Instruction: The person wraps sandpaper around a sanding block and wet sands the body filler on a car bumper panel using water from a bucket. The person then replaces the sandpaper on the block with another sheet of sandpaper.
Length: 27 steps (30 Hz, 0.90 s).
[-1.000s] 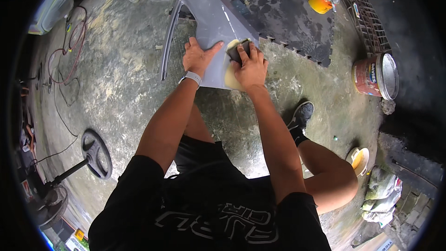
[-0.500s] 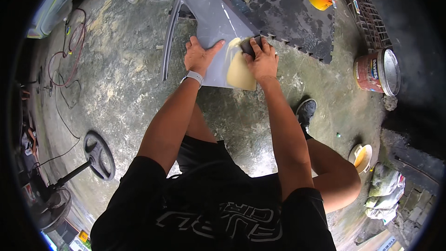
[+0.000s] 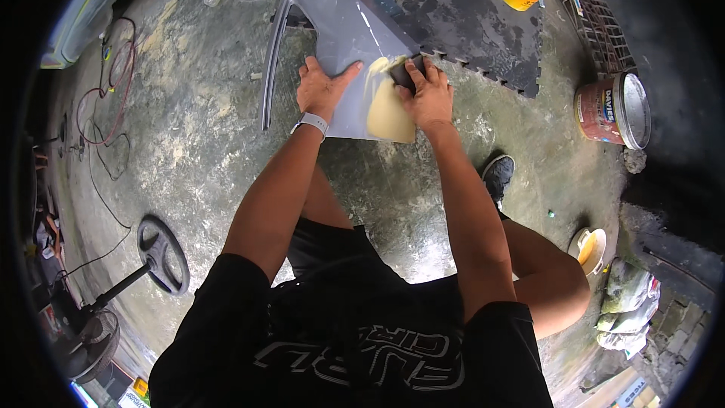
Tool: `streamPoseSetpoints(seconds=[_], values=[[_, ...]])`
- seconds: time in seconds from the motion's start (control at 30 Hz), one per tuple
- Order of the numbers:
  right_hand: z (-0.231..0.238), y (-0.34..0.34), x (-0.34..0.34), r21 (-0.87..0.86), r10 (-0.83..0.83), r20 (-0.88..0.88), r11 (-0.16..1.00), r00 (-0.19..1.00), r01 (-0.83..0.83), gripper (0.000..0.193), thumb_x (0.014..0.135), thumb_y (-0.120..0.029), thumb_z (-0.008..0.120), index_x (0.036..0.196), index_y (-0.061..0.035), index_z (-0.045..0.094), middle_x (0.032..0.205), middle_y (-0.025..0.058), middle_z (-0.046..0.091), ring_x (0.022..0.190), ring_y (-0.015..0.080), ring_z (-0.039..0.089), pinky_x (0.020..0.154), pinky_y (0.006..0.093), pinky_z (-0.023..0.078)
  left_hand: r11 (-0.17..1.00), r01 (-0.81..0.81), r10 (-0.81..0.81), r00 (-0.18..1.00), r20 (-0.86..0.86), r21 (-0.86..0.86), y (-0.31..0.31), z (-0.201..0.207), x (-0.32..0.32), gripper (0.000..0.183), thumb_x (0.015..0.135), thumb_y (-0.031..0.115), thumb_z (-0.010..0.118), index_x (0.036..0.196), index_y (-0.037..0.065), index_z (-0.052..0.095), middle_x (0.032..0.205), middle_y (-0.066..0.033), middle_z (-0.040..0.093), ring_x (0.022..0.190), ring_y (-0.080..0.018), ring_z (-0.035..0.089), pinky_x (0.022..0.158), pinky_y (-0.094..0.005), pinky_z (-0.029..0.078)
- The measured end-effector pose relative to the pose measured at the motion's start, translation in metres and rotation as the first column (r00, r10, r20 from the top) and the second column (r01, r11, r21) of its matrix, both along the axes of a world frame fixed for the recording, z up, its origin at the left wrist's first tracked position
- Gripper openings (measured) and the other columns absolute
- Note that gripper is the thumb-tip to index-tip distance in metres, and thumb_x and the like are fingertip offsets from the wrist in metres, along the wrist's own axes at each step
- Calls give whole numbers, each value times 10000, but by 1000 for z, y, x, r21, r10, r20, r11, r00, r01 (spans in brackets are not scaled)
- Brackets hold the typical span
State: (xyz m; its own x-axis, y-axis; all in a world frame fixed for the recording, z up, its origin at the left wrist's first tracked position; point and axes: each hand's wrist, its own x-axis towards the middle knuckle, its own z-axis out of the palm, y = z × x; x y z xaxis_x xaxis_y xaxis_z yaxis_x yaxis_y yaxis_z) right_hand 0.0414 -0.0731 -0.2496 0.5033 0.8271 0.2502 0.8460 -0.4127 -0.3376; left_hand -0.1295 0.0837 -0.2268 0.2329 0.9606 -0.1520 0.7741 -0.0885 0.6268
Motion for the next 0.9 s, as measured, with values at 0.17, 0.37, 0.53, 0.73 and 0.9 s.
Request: streamPoseSetpoints(seconds=[0.17, 0.37, 0.53, 0.73, 0.9], values=[[-11, -60, -57, 33, 86, -28, 996, 996, -85, 652, 830, -308, 795, 1451, -246, 605, 1570, 164, 469, 1353, 395, 487, 1068, 526, 404, 1000, -22, 22, 999, -34, 3, 4, 3, -7, 1048, 649, 784, 817, 1269, 4, 493, 1301, -283, 593, 1142, -480, 663, 958, -527, 566], [-12, -77, -75, 3, 109, -23, 994, 994, -109, 685, 796, -282, 818, 1446, -243, 606, 1568, 165, 469, 1336, 394, 503, 1053, 535, 405, 1000, -21, 21, 1000, -21, 14, 7, -3, -7, 1051, 647, 785, 816, 1272, 5, 491, 1298, -277, 592, 1140, -479, 664, 959, -529, 561], [1, 8, 3, -31, -19, -71, 999, 997, 17, 611, 859, -407, 754, 1428, -223, 629, 1576, 147, 477, 1376, 384, 464, 1116, 538, 385, 1000, -1, 1, 1000, 19, -3, 2, -1, 1, 1045, 647, 777, 822, 1273, 9, 491, 1285, -270, 599, 1137, -471, 665, 957, -528, 561], [-16, -79, -80, 12, 97, -26, 995, 995, -97, 670, 811, -331, 803, 1446, -236, 612, 1571, 190, 463, 1357, 400, 498, 1040, 540, 406, 999, -37, 37, 999, -31, 14, 6, -3, -10, 1037, 647, 773, 826, 1269, 13, 493, 1278, -266, 601, 1138, -472, 665, 961, -521, 566], [-11, -74, -71, -24, 110, -47, 994, 993, -111, 674, 805, -330, 808, 1444, -236, 613, 1576, 167, 468, 1364, 390, 493, 1031, 538, 408, 999, -33, 34, 999, -31, 24, 7, -5, -6, 1035, 646, 771, 827, 1268, 13, 494, 1278, -266, 599, 1133, -476, 667, 955, -518, 570]])
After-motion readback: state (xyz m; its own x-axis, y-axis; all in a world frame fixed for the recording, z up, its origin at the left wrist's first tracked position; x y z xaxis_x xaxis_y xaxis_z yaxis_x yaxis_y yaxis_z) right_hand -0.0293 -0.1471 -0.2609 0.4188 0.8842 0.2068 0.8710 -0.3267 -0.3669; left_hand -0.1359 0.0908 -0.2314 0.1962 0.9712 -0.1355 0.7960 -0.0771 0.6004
